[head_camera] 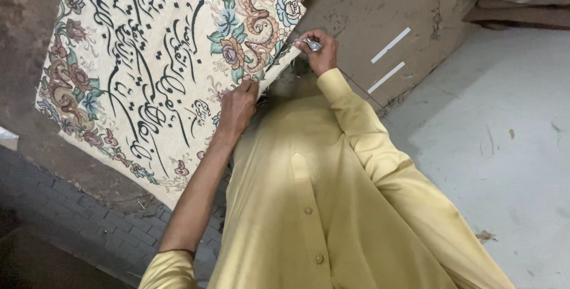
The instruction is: The person works on an embroidered calligraphy panel laid on a workbench, pulling and trimming loose threads from its edges by hand and smoothing the panel flat with their palms. They then set the panel aside, place a cardboard sheet on the bench, and spread white adhesive across it with a brush.
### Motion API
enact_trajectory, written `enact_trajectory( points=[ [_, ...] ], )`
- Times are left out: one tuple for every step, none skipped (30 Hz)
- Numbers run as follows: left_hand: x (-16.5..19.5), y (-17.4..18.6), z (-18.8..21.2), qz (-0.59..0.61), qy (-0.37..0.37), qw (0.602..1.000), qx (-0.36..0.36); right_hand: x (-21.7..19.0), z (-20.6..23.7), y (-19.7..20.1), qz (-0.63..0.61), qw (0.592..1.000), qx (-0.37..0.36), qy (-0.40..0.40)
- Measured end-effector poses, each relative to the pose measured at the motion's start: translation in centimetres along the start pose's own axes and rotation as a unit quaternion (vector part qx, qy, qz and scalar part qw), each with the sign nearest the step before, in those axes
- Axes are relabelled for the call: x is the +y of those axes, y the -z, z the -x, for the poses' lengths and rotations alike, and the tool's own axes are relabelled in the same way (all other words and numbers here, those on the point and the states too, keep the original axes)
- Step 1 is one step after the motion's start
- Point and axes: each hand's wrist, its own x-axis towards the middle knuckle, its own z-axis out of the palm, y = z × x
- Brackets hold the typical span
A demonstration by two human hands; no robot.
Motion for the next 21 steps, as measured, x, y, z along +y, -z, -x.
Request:
enact_trajectory(
  points=[
    [-0.3, -0.1, 0.5, 0.0, -0.009, 1.0, 0.02, 0.2, 0.1, 0.0, -0.002, 1.0, 0.005, -0.001],
    [-0.5, 0.0, 1.0, 0.001, -0.016, 0.999, 0.039, 0.4, 0.1, 0.0, -0.003, 1.0, 0.007, -0.005],
    [-0.6, 0.1, 1.4, 0.007, -0.01, 0.999, 0.047, 0.6, 0.3, -0.1, -0.004, 1.0, 0.004, -0.01],
    [-0.6, 0.3, 1.7, 0.012, -0.006, 0.998, 0.058, 0.6, 0.6, -0.2, -0.012, 0.999, -0.009, -0.029],
    [-0.6, 0.7, 1.7, 0.016, -0.005, 0.997, 0.072, 0.7, 0.6, -0.2, -0.019, 0.999, -0.018, -0.044],
    [-0.6, 1.2, 1.8, 0.045, -0.007, 0.992, 0.12, 0.8, 0.8, -0.4, -0.028, 0.997, -0.026, -0.06],
    [-0.3, 1.7, 2.0, 0.074, -0.011, 0.983, 0.166, 0.7, 1.0, -0.5, 0.007, 0.998, -0.01, -0.063],
    [-0.2, 2.3, 2.1, 0.106, -0.012, 0.972, 0.208, 0.5, 1.3, -0.8, 0.045, 0.996, 0.006, -0.072],
    [0.0, 2.9, 2.2, 0.113, -0.016, 0.966, 0.231, 0.2, 1.9, -1.1, 0.084, 0.993, 0.019, -0.082],
    [0.1, 3.6, 2.3, 0.118, -0.02, 0.959, 0.258, -0.1, 2.6, -1.5, 0.149, 0.988, 0.017, -0.023],
    [0.1, 4.2, 2.1, 0.122, -0.027, 0.95, 0.287, -0.6, 3.4, -2.2, 0.212, 0.976, 0.015, 0.04],
    [0.1, 4.7, 2.0, 0.111, -0.018, 0.955, 0.275, -1.1, 4.1, -2.8, 0.272, 0.957, 0.014, 0.103],
    [0.1, 5.1, 2.0, 0.099, -0.008, 0.96, 0.262, -1.5, 5.0, -3.7, 0.293, 0.948, -0.024, 0.121],
    [0.1, 5.4, 2.0, 0.088, 0.003, 0.965, 0.248, -1.9, 5.9, -4.7, 0.311, 0.938, -0.062, 0.138],
    [0.0, 5.5, 2.1, 0.09, -0.005, 0.964, 0.249, -2.1, 6.6, -5.5, 0.213, 0.963, -0.119, 0.118],
    [0.0, 5.5, 2.1, 0.092, -0.015, 0.964, 0.25, -2.2, 7.2, -6.1, 0.113, 0.974, -0.173, 0.097],
    [0.0, 5.3, 2.3, 0.095, -0.025, 0.963, 0.25, -2.2, 7.6, -6.7, 0.011, 0.971, -0.225, 0.074],
    [-0.1, 5.0, 2.6, 0.092, -0.023, 0.967, 0.236, -2.1, 7.9, -7.2, -0.032, 0.967, -0.251, 0.03],
    [-0.1, 4.6, 2.8, 0.09, -0.023, 0.97, 0.223, -2.0, 8.1, -7.6, -0.075, 0.959, -0.274, -0.014],
    [-0.2, 4.1, 3.0, 0.088, -0.024, 0.973, 0.213, -1.8, 8.0, -7.7, -0.116, 0.947, -0.296, -0.055],
    [-0.3, 3.6, 3.2, 0.078, -0.032, 0.972, 0.218, -1.8, 8.0, -7.8, -0.133, 0.942, -0.303, -0.06]
  ],
)
